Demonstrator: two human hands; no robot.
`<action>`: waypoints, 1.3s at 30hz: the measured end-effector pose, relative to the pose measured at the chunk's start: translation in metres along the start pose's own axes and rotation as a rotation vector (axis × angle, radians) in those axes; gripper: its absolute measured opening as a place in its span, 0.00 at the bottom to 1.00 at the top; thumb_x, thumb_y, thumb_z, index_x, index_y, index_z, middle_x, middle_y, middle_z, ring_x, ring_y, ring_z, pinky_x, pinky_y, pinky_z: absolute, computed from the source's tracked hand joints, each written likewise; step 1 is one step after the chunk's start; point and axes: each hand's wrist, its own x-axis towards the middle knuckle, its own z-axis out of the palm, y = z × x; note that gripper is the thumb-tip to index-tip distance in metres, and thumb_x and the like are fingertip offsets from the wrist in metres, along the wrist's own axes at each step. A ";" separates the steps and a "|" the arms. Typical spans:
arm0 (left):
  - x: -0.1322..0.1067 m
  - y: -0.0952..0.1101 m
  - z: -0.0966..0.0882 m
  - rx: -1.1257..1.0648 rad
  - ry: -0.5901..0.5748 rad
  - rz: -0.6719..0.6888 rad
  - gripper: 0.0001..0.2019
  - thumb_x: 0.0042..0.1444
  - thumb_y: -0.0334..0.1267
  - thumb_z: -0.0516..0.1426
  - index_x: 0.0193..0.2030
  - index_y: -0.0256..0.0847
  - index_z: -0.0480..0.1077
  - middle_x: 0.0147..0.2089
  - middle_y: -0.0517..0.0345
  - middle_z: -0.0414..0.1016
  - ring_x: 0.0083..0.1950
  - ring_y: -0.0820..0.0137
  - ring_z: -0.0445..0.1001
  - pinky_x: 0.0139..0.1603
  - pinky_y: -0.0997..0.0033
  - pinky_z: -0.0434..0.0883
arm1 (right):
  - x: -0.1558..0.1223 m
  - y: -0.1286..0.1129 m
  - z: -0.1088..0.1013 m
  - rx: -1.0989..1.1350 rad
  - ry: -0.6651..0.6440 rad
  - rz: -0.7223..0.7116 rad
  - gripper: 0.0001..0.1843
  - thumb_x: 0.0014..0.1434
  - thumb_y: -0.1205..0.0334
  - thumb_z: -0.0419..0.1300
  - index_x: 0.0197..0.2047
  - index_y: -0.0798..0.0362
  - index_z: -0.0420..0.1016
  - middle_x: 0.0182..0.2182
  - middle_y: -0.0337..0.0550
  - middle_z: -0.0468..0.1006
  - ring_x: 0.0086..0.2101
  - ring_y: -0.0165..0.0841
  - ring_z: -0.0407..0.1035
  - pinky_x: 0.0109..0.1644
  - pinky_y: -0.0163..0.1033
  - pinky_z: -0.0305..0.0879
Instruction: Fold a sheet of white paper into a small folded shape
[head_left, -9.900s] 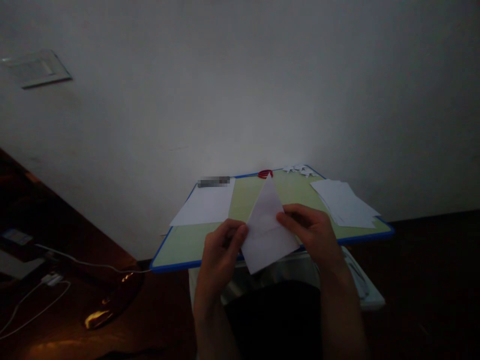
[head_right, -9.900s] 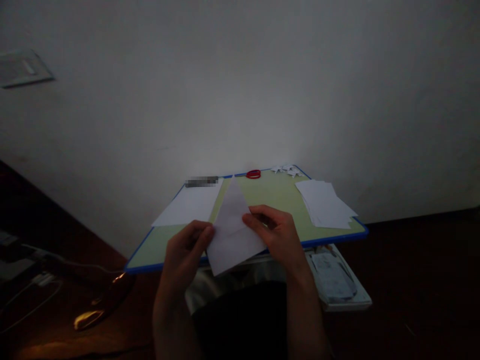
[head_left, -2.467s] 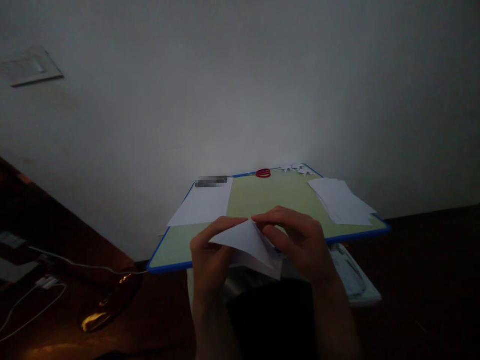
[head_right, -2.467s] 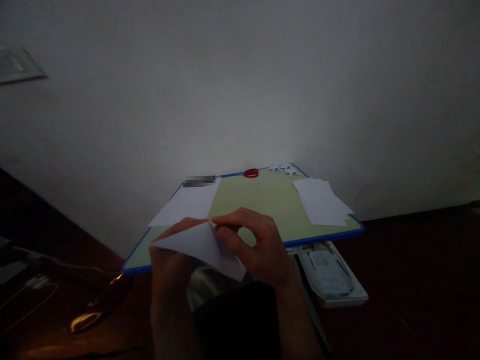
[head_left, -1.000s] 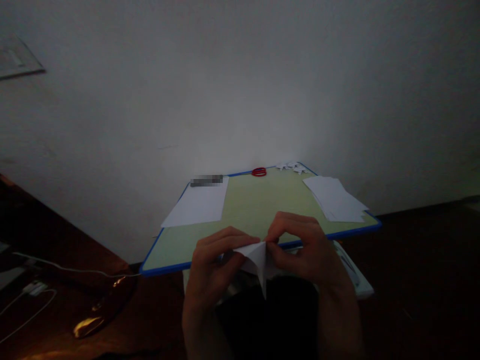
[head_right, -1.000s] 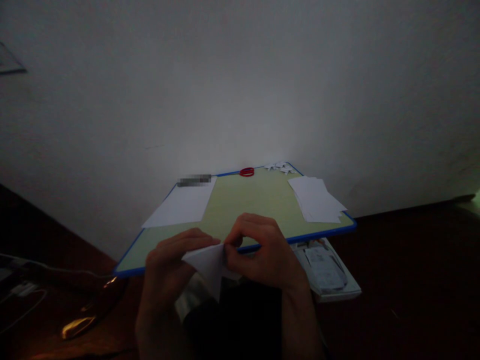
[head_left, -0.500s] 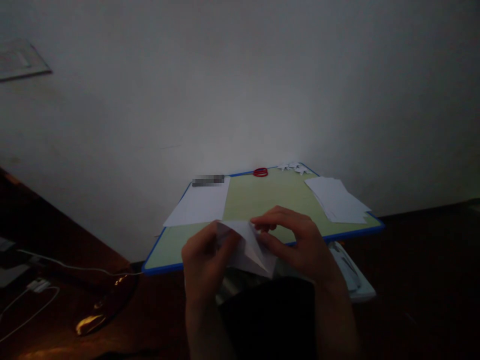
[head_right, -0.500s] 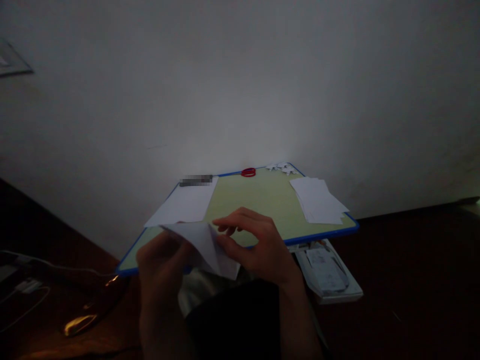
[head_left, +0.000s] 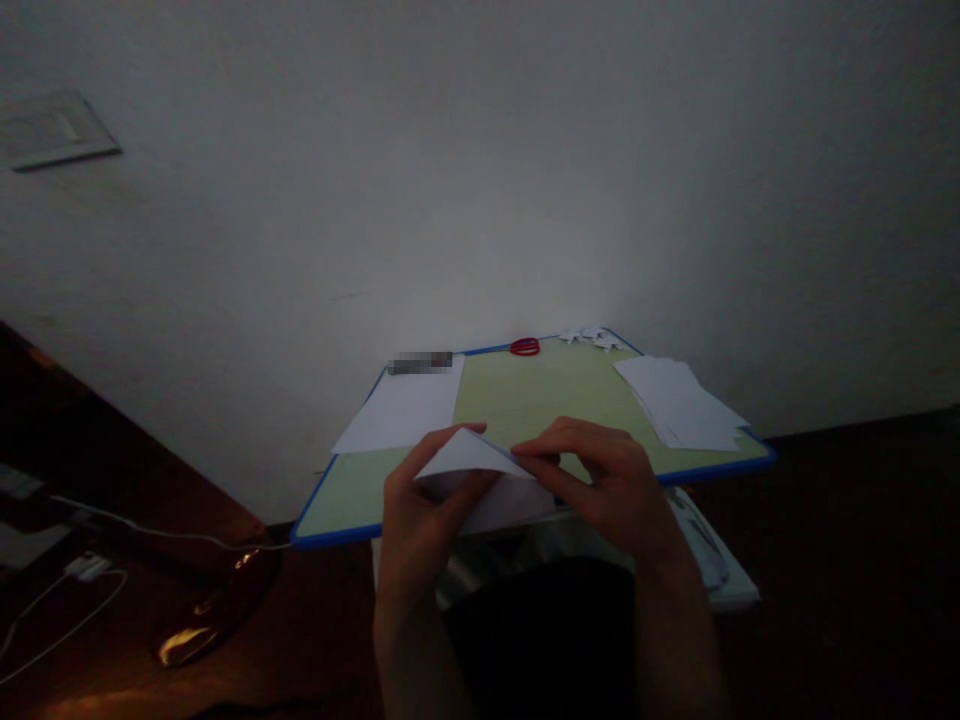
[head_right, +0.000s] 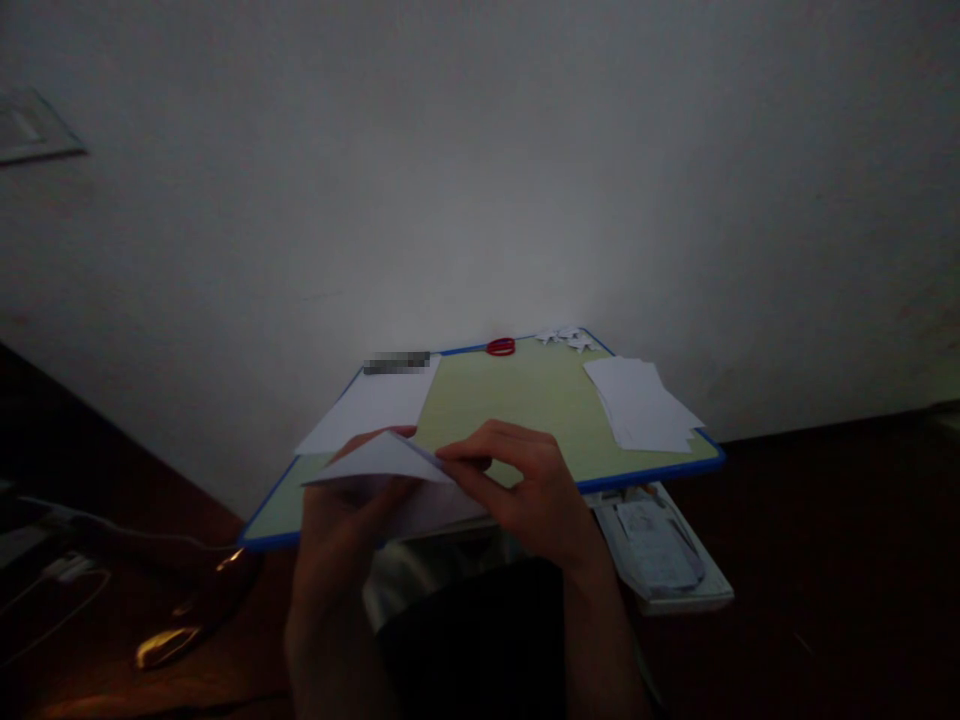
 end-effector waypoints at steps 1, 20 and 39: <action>0.001 0.001 0.001 0.010 0.011 0.009 0.19 0.52 0.45 0.75 0.49 0.43 0.85 0.46 0.52 0.88 0.45 0.59 0.85 0.44 0.67 0.80 | 0.000 0.000 0.000 0.007 -0.006 0.000 0.08 0.68 0.66 0.68 0.47 0.45 0.88 0.36 0.41 0.88 0.36 0.34 0.81 0.41 0.40 0.77; 0.001 0.017 0.011 -0.081 0.069 0.043 0.23 0.55 0.39 0.74 0.57 0.47 0.79 0.39 0.59 0.88 0.33 0.65 0.85 0.30 0.73 0.78 | 0.004 0.003 0.014 -0.039 0.074 -0.047 0.11 0.68 0.70 0.67 0.49 0.46 0.87 0.36 0.40 0.86 0.36 0.32 0.79 0.41 0.38 0.76; 0.000 0.005 0.009 -0.219 0.069 -0.044 0.14 0.59 0.41 0.72 0.50 0.44 0.81 0.35 0.59 0.86 0.34 0.71 0.83 0.32 0.78 0.75 | 0.000 0.007 0.012 0.011 0.029 -0.031 0.17 0.70 0.73 0.63 0.55 0.45 0.85 0.43 0.40 0.85 0.43 0.33 0.79 0.47 0.40 0.74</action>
